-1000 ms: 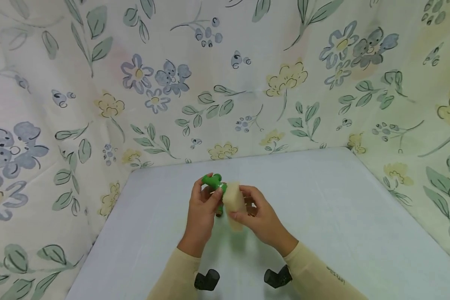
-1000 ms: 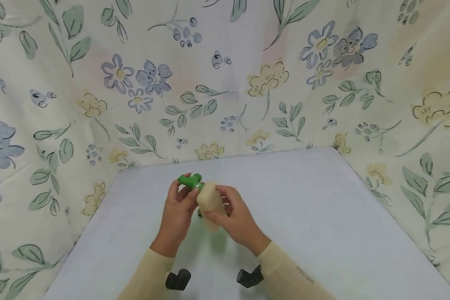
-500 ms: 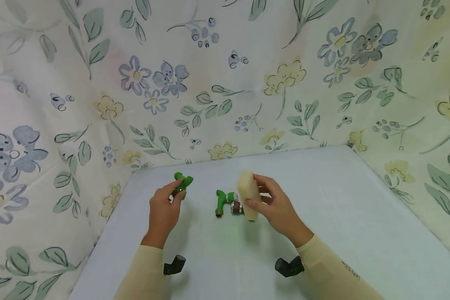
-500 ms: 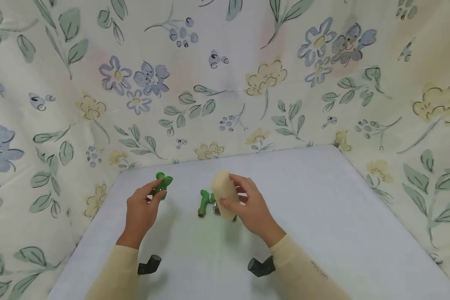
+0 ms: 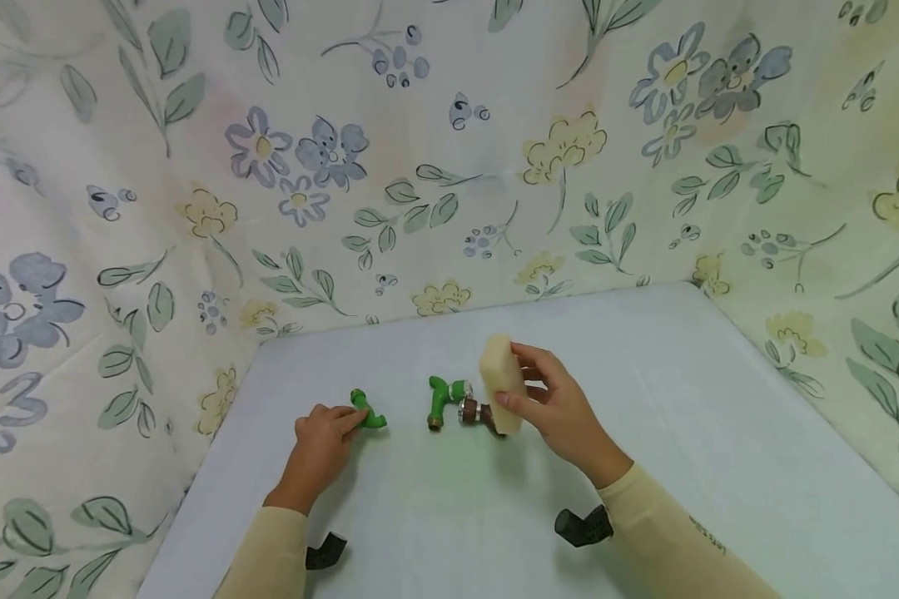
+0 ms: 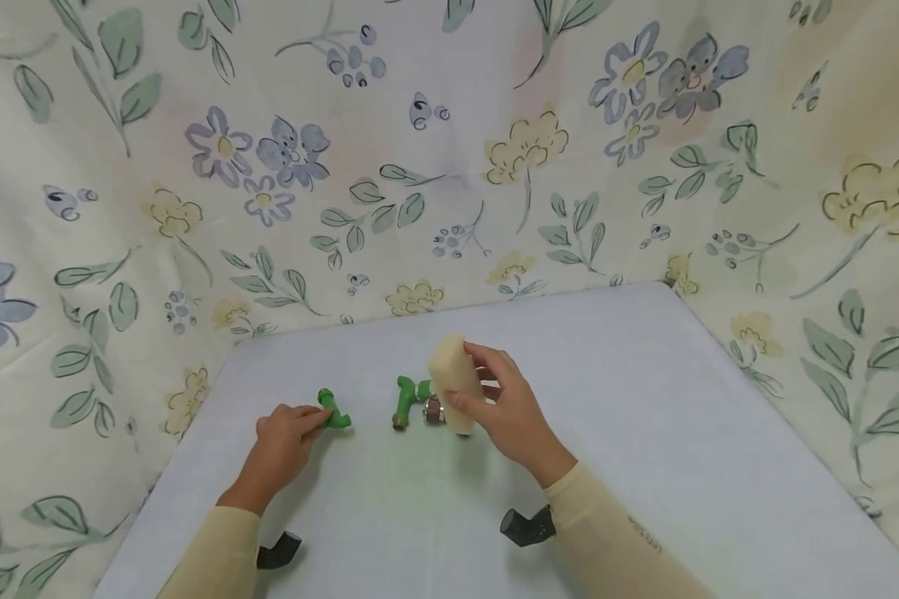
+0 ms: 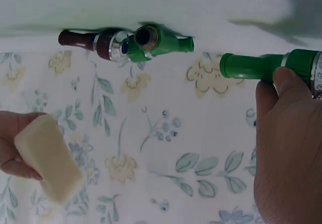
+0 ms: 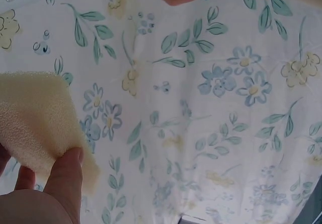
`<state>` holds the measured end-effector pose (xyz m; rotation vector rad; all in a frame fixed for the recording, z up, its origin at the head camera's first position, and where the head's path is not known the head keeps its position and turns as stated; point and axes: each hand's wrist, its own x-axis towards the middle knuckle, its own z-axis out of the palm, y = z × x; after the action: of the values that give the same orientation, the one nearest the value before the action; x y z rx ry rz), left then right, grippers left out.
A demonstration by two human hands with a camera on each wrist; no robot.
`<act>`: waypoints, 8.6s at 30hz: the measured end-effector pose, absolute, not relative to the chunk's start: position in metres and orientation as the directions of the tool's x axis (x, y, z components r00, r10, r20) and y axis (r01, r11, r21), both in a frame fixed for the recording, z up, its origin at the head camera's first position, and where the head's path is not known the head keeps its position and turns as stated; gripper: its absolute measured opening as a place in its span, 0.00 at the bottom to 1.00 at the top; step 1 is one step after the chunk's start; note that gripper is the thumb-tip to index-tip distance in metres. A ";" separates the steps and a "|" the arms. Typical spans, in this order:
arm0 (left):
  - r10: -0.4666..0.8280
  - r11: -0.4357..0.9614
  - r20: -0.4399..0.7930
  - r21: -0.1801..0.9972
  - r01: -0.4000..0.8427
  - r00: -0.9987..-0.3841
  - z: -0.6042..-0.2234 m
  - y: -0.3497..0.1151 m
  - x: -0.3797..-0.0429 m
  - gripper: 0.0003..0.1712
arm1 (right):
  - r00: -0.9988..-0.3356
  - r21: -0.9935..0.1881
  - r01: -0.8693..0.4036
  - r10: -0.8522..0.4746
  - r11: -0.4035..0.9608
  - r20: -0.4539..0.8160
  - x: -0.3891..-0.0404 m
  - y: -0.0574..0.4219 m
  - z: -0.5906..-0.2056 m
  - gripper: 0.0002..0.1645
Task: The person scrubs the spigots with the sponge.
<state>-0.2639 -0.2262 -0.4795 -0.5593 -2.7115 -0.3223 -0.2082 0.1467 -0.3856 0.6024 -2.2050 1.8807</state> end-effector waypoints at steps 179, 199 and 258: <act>0.203 -0.251 0.295 0.937 0.242 -0.933 -0.416 -0.086 -0.246 0.21 | -0.951 -0.926 -0.291 -0.178 0.241 0.253 -0.223 0.126 -0.434 0.36; 0.224 -0.296 0.298 0.928 0.226 -0.928 -0.415 -0.088 -0.247 0.22 | -0.961 -0.931 -0.261 -0.158 0.257 0.226 -0.228 0.129 -0.441 0.38; 0.204 -0.293 0.294 0.929 0.228 -0.934 -0.410 -0.085 -0.239 0.21 | -0.976 -0.934 -0.210 -0.112 0.288 0.185 -0.230 0.135 -0.443 0.40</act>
<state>-0.2390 -0.0847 -0.4103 -0.5685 -1.8593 -2.4485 -0.2303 0.1346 -0.4431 0.3083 -2.4528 1.8006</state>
